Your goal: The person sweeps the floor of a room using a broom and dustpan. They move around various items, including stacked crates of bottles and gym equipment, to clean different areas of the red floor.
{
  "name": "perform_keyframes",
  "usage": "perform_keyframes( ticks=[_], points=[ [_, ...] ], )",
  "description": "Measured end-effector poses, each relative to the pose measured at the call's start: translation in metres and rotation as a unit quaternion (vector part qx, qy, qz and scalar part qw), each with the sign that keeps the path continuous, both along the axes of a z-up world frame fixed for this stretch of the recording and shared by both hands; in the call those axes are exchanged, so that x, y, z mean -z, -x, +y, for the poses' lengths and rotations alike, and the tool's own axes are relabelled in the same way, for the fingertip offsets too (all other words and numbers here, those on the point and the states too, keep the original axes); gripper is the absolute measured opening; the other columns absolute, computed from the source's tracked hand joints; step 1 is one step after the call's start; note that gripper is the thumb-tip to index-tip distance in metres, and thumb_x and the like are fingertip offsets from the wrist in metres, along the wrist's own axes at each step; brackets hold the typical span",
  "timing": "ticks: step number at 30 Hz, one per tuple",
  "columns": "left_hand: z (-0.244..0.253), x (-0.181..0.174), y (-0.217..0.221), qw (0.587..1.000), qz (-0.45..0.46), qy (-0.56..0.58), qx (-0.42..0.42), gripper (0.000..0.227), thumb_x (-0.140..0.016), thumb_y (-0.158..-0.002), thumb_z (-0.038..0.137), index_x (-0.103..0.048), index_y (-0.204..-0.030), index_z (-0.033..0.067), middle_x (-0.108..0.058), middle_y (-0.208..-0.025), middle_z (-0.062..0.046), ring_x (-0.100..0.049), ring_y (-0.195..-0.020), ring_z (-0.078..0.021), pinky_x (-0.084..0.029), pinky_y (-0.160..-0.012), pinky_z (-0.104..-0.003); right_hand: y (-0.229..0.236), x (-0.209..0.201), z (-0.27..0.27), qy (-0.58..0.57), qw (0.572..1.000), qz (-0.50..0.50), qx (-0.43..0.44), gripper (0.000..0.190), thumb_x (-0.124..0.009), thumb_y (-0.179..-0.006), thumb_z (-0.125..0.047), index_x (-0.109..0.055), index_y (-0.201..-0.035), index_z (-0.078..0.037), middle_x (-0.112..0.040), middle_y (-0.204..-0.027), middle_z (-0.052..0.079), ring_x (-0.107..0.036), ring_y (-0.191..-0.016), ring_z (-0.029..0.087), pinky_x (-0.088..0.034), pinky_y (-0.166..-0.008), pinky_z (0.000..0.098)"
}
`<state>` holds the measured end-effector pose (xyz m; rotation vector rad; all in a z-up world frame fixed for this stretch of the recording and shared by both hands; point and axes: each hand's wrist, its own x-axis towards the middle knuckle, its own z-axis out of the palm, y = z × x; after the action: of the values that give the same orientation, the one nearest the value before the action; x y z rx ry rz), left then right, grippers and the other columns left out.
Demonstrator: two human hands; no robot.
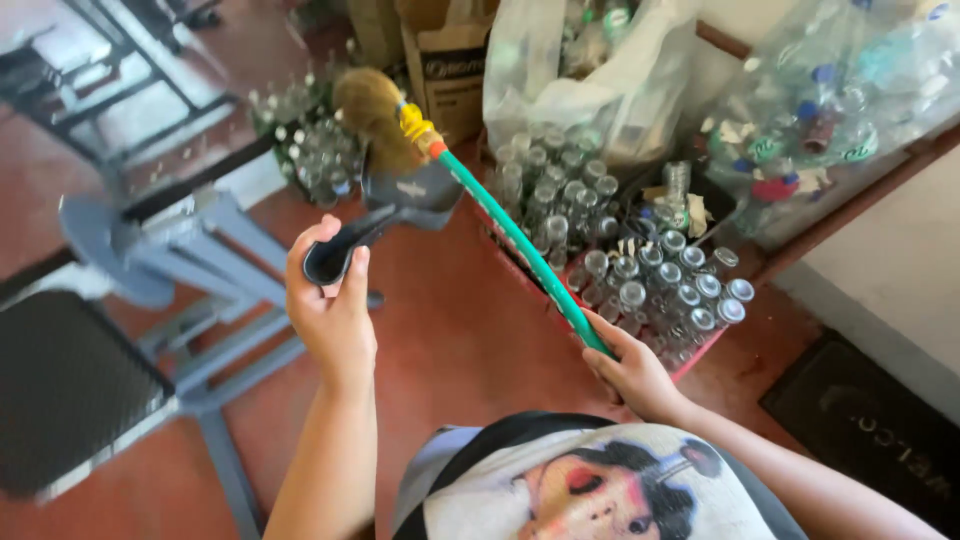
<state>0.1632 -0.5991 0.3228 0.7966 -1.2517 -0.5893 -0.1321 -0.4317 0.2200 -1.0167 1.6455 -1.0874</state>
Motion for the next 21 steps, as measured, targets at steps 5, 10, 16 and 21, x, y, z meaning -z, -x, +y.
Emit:
perform_keyframes(
  ticks=[5, 10, 16, 21],
  points=[
    [-0.125, -0.036, 0.052, 0.979, -0.101, 0.164, 0.061, 0.032, -0.080, -0.094, 0.002, -0.063, -0.122, 0.0013, -0.066, -0.128, -0.020, -0.064, -0.123, -0.0353, -0.049, -0.109, -0.046, 0.010, 0.006, -0.058, 0.076, 0.991, -0.027, 0.105, 0.061, -0.064, -0.090, -0.005, -0.053, -0.149, -0.014, -0.063, -0.058, 0.017, -0.058, -0.034, 0.023, -0.045, -0.031, 0.0288],
    [-0.271, -0.021, 0.148, 0.912, -0.159, 0.303, 0.228, 0.026, -0.075, -0.096, 0.030, -0.069, -0.112, 0.0105, -0.071, -0.118, -0.010, -0.061, -0.129, -0.0364, -0.044, -0.113, -0.048, 0.006, 0.000, -0.129, 0.164, 0.967, 0.020, 0.193, 0.063, -0.062, -0.089, -0.001, -0.051, -0.150, -0.013, -0.062, -0.053, 0.013, -0.060, -0.032, 0.019, -0.044, -0.031, 0.0234],
    [-0.401, 0.069, 0.267, 0.639, -0.448, 0.560, 0.279, 0.027, -0.066, -0.096, 0.009, -0.065, -0.120, 0.0211, -0.068, -0.131, 0.000, -0.050, -0.139, -0.0283, -0.043, -0.116, -0.050, -0.014, 0.013, -0.211, 0.179, 0.930, 0.029, 0.321, 0.063, -0.056, -0.090, 0.003, -0.048, -0.151, -0.011, -0.059, -0.049, 0.013, -0.057, -0.030, 0.019, -0.042, -0.032, 0.0230],
    [-0.459, 0.176, 0.319, 0.517, -0.515, 0.578, 0.365, 0.022, -0.061, -0.093, 0.018, -0.061, -0.110, 0.0326, -0.066, -0.116, 0.007, -0.059, -0.125, -0.0227, -0.060, -0.088, -0.047, 0.002, 0.028, -0.258, 0.159, 0.911, -0.054, 0.377, 0.059, -0.057, -0.093, -0.003, -0.047, -0.151, -0.014, -0.055, -0.046, 0.015, -0.053, -0.026, 0.022, -0.036, -0.026, 0.0271]
  ],
)
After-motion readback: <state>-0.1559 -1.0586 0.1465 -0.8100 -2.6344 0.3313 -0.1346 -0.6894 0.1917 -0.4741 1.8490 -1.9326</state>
